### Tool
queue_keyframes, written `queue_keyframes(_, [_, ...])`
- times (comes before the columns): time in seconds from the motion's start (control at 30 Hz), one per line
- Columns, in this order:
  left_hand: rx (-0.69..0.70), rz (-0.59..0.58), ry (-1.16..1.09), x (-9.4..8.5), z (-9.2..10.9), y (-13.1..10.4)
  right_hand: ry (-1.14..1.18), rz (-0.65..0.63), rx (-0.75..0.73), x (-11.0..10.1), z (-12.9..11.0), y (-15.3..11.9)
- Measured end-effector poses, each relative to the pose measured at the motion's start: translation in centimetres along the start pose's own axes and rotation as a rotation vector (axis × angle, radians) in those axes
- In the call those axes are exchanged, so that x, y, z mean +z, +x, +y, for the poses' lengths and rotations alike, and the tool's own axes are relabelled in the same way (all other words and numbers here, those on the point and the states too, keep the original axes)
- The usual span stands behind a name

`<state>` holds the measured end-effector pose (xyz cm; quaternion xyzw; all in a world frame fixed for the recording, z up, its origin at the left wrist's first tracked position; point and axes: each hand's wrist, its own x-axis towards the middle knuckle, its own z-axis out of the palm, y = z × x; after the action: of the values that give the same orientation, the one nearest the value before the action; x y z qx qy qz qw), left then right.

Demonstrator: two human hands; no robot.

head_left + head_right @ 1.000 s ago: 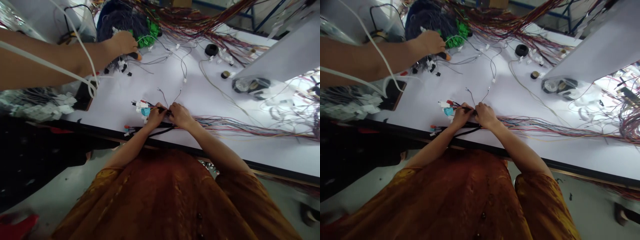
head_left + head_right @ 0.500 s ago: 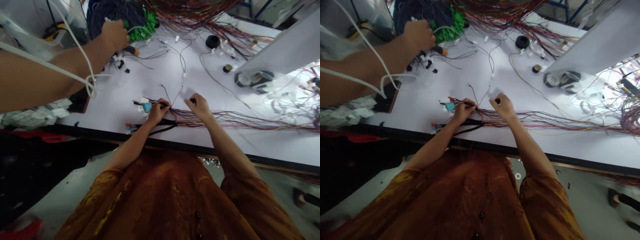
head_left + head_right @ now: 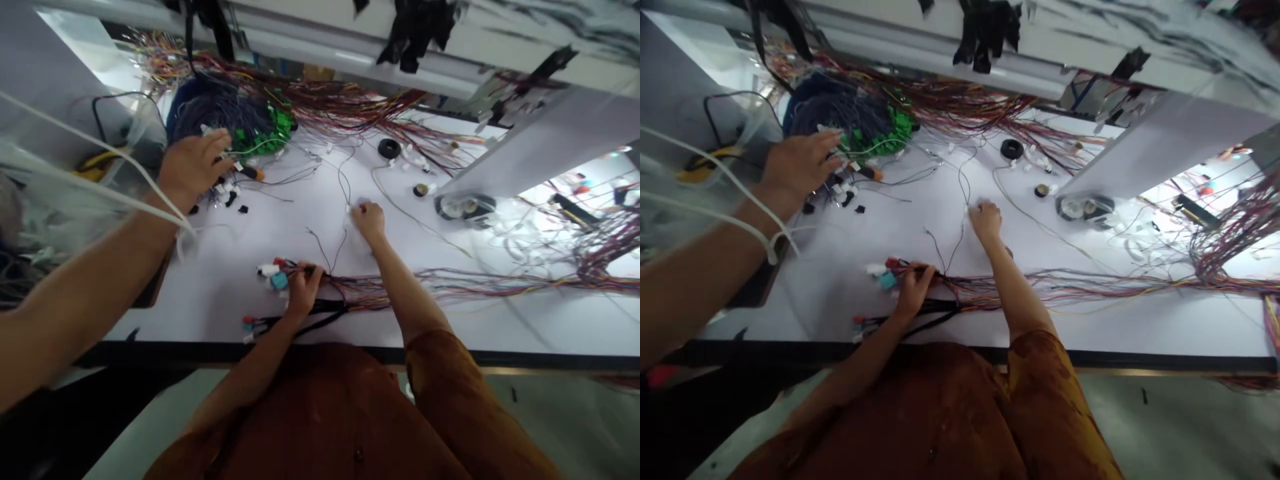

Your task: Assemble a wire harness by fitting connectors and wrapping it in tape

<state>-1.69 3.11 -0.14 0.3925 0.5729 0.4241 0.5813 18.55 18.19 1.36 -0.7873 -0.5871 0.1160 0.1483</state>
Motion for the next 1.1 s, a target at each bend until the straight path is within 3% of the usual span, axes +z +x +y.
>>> queue_keyframes(0.13, [-0.277,-0.025,-0.183,-2.1,0.5,-1.4,-0.044,0.130,0.072,-0.8,0.1,5.0])
queue_keyframes(0.23, [-0.413,-0.096,-0.104,-4.2,1.1,-2.7,-0.038,0.192,0.147,-2.0,2.4,7.4])
queue_keyframes(0.33, [-0.447,-0.426,0.139,-6.1,3.0,-3.9,0.010,0.143,0.192,-3.4,5.0,8.5])
queue_keyframes(0.4, [-0.404,-0.668,0.243,-6.7,5.1,-4.4,0.059,0.115,0.186,-4.2,5.9,7.8])
queue_keyframes(0.47, [-0.346,-0.794,0.244,-6.4,7.2,-4.3,0.164,0.111,0.133,-5.0,5.9,5.6])
queue_keyframes(0.5, [-0.324,-0.797,0.213,-5.8,8.1,-3.9,0.238,0.117,0.080,-5.5,5.7,3.8])
queue_keyframes(0.57, [-0.324,-0.730,0.100,-4.2,9.1,-2.5,0.452,0.152,-0.108,-6.3,4.8,-0.7])
queue_keyframes(0.63, [-0.305,-0.610,-0.085,-2.4,9.3,-0.4,0.524,0.134,-0.298,-7.2,3.9,-5.8])
queue_keyframes(0.73, [-0.310,-0.477,-0.371,-0.8,8.9,2.1,0.499,-0.162,-0.534,-8.2,3.2,-12.2])
queue_keyframes(0.8, [-0.287,-0.337,-0.449,-0.8,8.5,2.5,0.521,-0.410,-0.563,-8.2,3.2,-14.6])
queue_keyframes(0.87, [-0.194,-0.227,-0.406,-1.5,8.2,1.7,0.569,-0.595,-0.458,-7.7,3.4,-15.1])
queue_keyframes(0.93, [-0.059,-0.163,-0.290,-2.5,7.9,0.2,0.512,-0.646,-0.332,-6.7,3.3,-14.5])
queue_keyframes(1.1, [0.229,-0.049,0.150,-3.8,6.8,-2.7,-0.020,-0.445,-0.296,-3.4,-0.4,-12.0])
